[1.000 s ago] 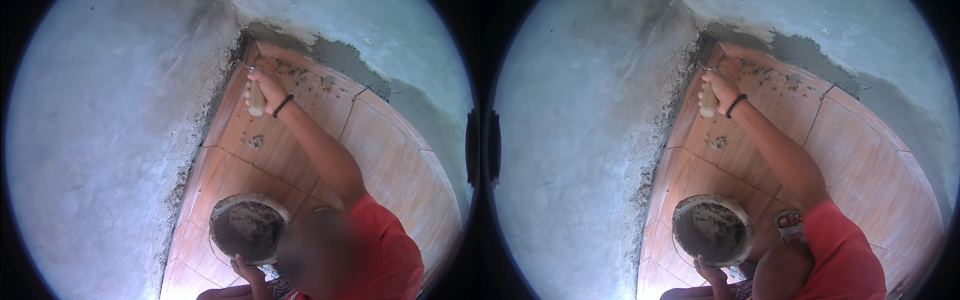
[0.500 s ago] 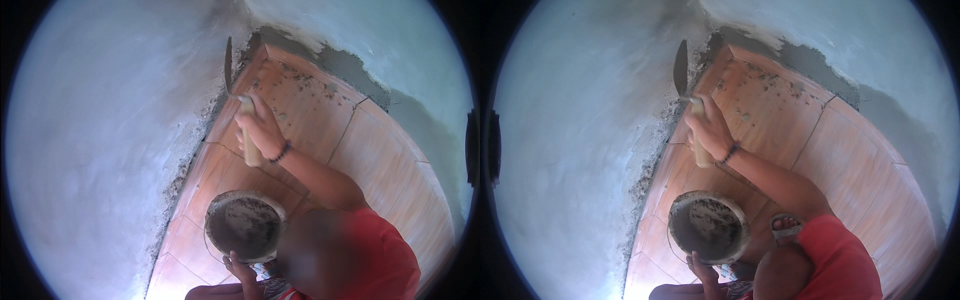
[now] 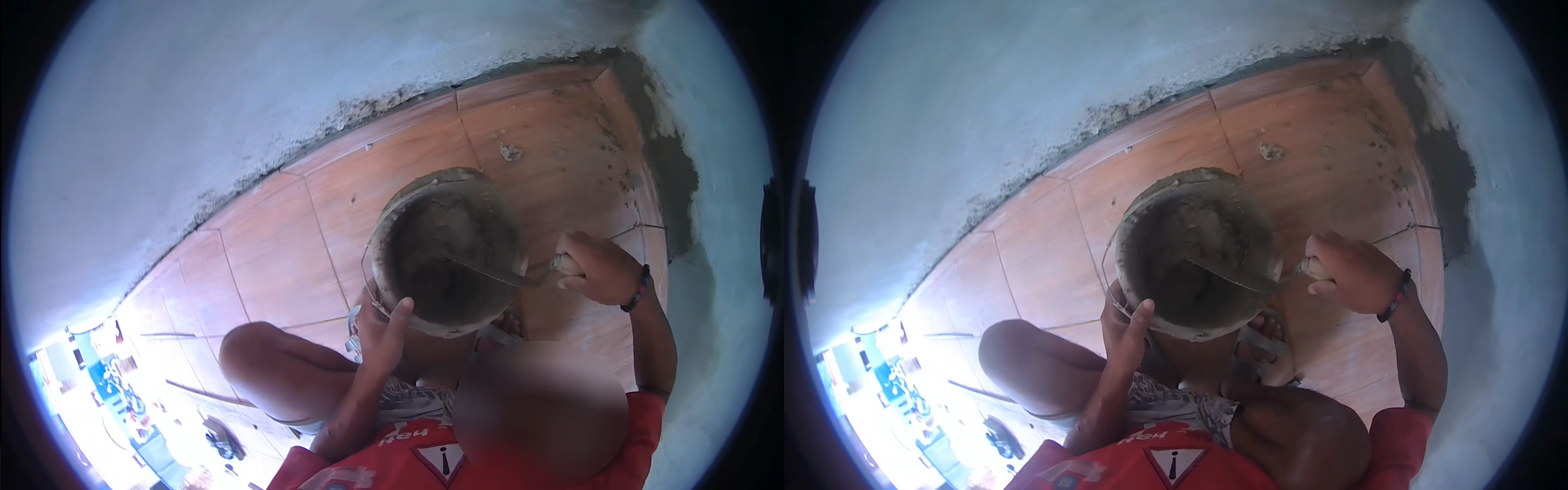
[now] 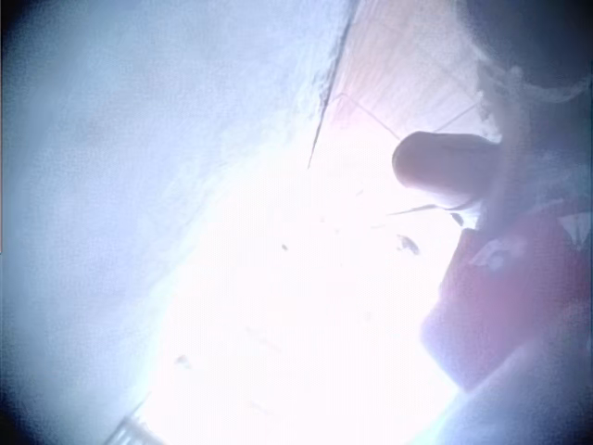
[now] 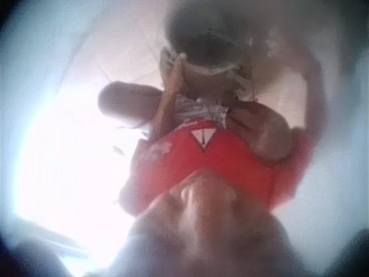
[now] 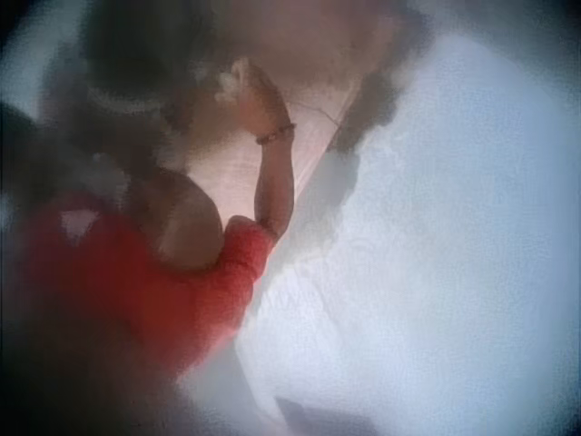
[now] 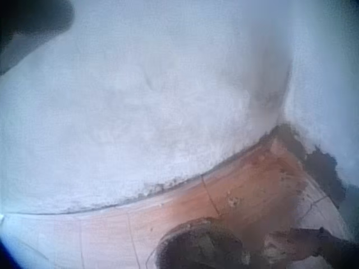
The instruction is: The person scoops cement from a bucket using a trowel and applies it to the corner where the wall meets the tiled floor. They repeatedly smooth the cement along the baseboard area to fill gaps and create a finished edge.
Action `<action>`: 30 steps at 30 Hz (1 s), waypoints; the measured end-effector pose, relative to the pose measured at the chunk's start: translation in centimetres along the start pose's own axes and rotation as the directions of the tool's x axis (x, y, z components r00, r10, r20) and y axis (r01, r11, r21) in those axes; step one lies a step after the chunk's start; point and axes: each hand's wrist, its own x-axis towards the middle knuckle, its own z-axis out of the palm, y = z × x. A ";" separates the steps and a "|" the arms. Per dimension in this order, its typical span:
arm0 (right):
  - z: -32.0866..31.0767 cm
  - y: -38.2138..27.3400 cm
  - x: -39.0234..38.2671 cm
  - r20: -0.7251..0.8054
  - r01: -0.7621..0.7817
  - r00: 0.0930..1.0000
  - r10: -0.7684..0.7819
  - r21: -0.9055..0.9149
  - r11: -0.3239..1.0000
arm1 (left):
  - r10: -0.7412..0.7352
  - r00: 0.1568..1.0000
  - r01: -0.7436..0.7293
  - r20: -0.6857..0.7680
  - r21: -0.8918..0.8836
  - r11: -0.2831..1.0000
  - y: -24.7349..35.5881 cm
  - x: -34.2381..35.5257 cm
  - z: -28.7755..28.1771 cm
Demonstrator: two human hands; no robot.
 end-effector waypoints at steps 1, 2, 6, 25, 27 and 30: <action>-0.1 -0.3 0.2 0.033 0.053 0.998 -0.050 -0.091 0.994 | 0.019 1.000 -0.019 0.006 -0.009 1.000 -0.1 -0.2 0.0; -0.2 -0.8 0.4 0.015 0.064 0.998 -0.063 -0.179 0.982 | 0.042 0.999 -0.043 -0.014 -0.048 0.998 0.2 -0.5 0.1; -1.0 -2.5 1.0 0.022 0.072 0.997 -0.069 -0.374 0.925 | -0.014 0.999 0.015 0.031 -0.020 1.000 0.5 -0.9 -0.3; 4.8 -1.5 6.0 0.229 0.219 0.953 -0.198 -0.069 0.973 | 0.107 0.993 -0.107 0.049 0.009 0.994 0.6 -0.2 -0.5; 5.8 -0.5 5.8 0.235 0.224 0.946 -0.225 0.033 0.974 | 0.147 0.988 -0.148 0.049 0.021 0.989 0.0 -0.2 -0.9; 7.6 0.3 4.8 0.216 0.182 0.943 -0.252 0.296 0.938 | 0.156 0.988 -0.155 0.022 -0.013 0.988 -2.1 -0.4 -1.0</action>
